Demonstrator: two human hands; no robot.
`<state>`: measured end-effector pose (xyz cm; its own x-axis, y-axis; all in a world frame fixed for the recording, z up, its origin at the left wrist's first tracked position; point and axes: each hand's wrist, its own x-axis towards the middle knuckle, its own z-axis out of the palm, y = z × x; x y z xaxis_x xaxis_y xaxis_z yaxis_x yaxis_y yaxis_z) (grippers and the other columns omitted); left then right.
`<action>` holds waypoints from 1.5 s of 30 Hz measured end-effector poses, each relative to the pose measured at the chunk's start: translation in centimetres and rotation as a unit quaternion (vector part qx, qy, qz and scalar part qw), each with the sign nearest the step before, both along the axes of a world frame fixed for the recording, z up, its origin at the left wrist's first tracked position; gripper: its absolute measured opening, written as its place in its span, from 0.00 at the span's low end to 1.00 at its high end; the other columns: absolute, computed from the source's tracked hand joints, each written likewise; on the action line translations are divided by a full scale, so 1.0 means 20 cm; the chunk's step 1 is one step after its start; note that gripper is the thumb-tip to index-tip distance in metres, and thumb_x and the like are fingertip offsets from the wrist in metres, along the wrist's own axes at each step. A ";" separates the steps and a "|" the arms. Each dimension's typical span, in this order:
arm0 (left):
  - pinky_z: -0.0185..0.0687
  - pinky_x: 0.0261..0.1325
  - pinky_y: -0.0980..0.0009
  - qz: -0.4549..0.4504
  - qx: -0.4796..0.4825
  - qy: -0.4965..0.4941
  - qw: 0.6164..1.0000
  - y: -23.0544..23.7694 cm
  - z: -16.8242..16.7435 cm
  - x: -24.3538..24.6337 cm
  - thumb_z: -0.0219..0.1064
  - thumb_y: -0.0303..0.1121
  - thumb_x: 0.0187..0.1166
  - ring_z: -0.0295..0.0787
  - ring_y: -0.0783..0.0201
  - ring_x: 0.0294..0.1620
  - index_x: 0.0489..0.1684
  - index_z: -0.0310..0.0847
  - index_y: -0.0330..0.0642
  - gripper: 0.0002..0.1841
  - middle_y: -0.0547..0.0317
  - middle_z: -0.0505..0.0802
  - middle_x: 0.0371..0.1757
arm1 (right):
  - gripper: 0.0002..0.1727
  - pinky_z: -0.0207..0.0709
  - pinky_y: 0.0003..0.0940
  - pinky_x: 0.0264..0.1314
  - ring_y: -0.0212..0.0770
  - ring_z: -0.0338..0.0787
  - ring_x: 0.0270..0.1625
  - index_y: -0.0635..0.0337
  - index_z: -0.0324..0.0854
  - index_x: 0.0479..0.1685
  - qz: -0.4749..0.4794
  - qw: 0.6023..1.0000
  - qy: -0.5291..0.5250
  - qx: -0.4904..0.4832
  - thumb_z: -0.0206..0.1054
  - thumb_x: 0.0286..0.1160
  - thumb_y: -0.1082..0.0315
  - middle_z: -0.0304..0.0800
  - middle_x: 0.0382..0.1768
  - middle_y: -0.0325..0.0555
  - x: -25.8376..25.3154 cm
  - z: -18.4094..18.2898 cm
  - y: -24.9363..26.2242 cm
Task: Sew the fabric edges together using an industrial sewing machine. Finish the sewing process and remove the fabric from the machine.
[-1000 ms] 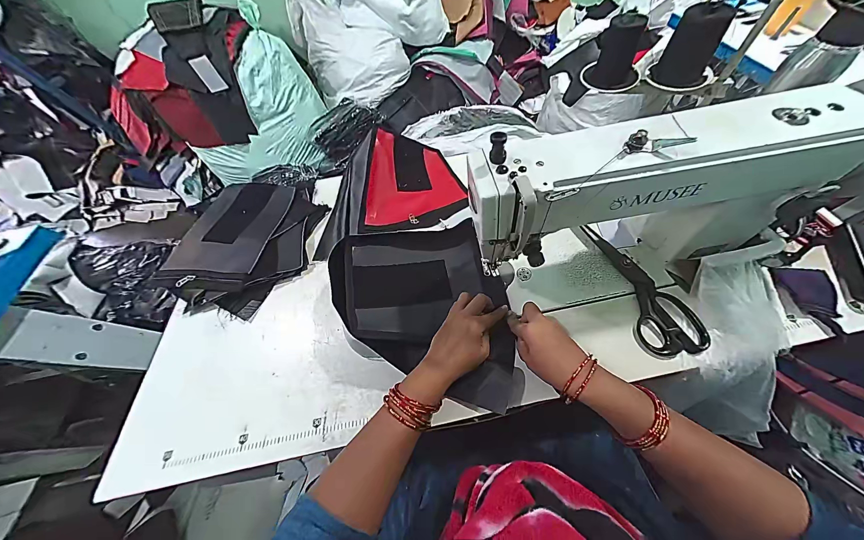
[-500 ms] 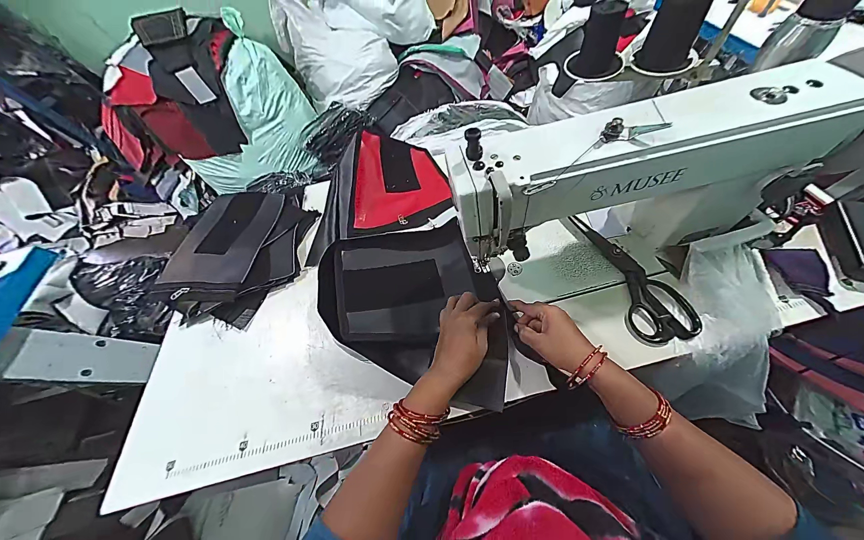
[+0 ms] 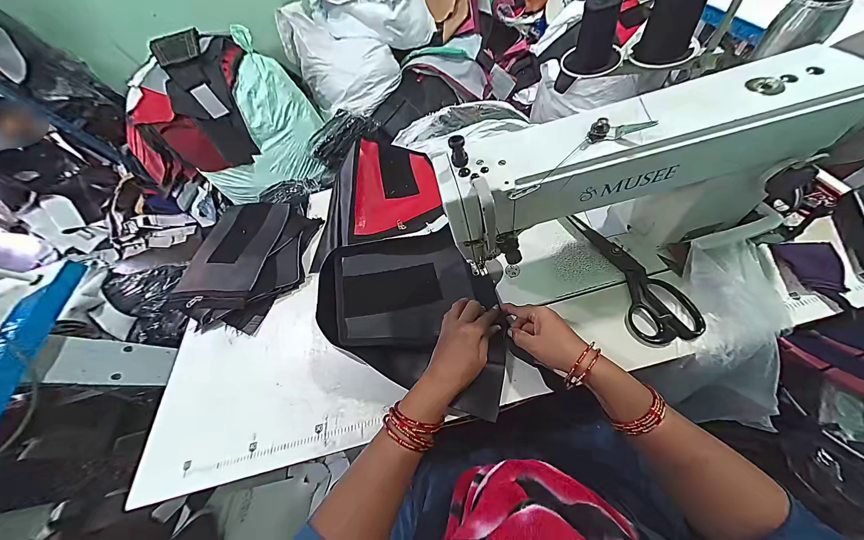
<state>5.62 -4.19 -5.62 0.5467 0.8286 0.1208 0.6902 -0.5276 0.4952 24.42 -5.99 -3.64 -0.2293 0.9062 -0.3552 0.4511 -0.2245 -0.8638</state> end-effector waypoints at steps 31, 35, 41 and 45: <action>0.65 0.81 0.35 -0.051 0.074 -0.053 0.995 0.13 -0.06 -0.04 0.59 0.18 0.68 0.82 0.38 0.77 0.54 0.94 0.36 0.20 0.49 0.94 0.65 | 0.24 0.82 0.45 0.63 0.59 0.89 0.59 0.70 0.73 0.79 0.137 0.936 -0.322 0.026 0.50 0.85 0.77 0.73 0.71 0.70 -0.19 0.15 0.02; 0.69 0.80 0.36 -0.051 0.076 -0.070 0.993 0.22 -0.08 -0.03 0.57 0.18 0.71 0.85 0.39 0.74 0.52 0.94 0.35 0.19 0.45 0.94 0.62 | 0.24 0.77 0.45 0.70 0.59 0.84 0.65 0.72 0.73 0.78 0.136 0.944 -0.301 0.021 0.50 0.85 0.77 0.73 0.72 0.69 -0.18 0.15 0.11; 0.68 0.81 0.36 -0.044 0.080 -0.067 0.994 0.35 -0.09 -0.03 0.58 0.18 0.72 0.86 0.41 0.71 0.50 0.94 0.35 0.18 0.42 0.94 0.58 | 0.26 0.74 0.46 0.76 0.60 0.81 0.72 0.71 0.71 0.81 0.122 0.951 -0.282 0.024 0.52 0.84 0.77 0.71 0.75 0.71 -0.19 0.15 0.24; 0.72 0.79 0.37 -0.037 0.102 -0.087 0.990 0.39 -0.09 -0.03 0.62 0.16 0.67 0.89 0.41 0.69 0.40 0.93 0.30 0.12 0.40 0.95 0.55 | 0.25 0.71 0.47 0.78 0.60 0.79 0.75 0.72 0.74 0.79 0.117 0.950 -0.290 0.023 0.52 0.83 0.77 0.75 0.73 0.70 -0.19 0.14 0.30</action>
<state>4.97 3.65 -7.35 0.5612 0.7359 0.3789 0.5603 -0.6747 0.4805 20.53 -0.06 -0.82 -0.2051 0.8717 -0.4450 0.8866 -0.0271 -0.4618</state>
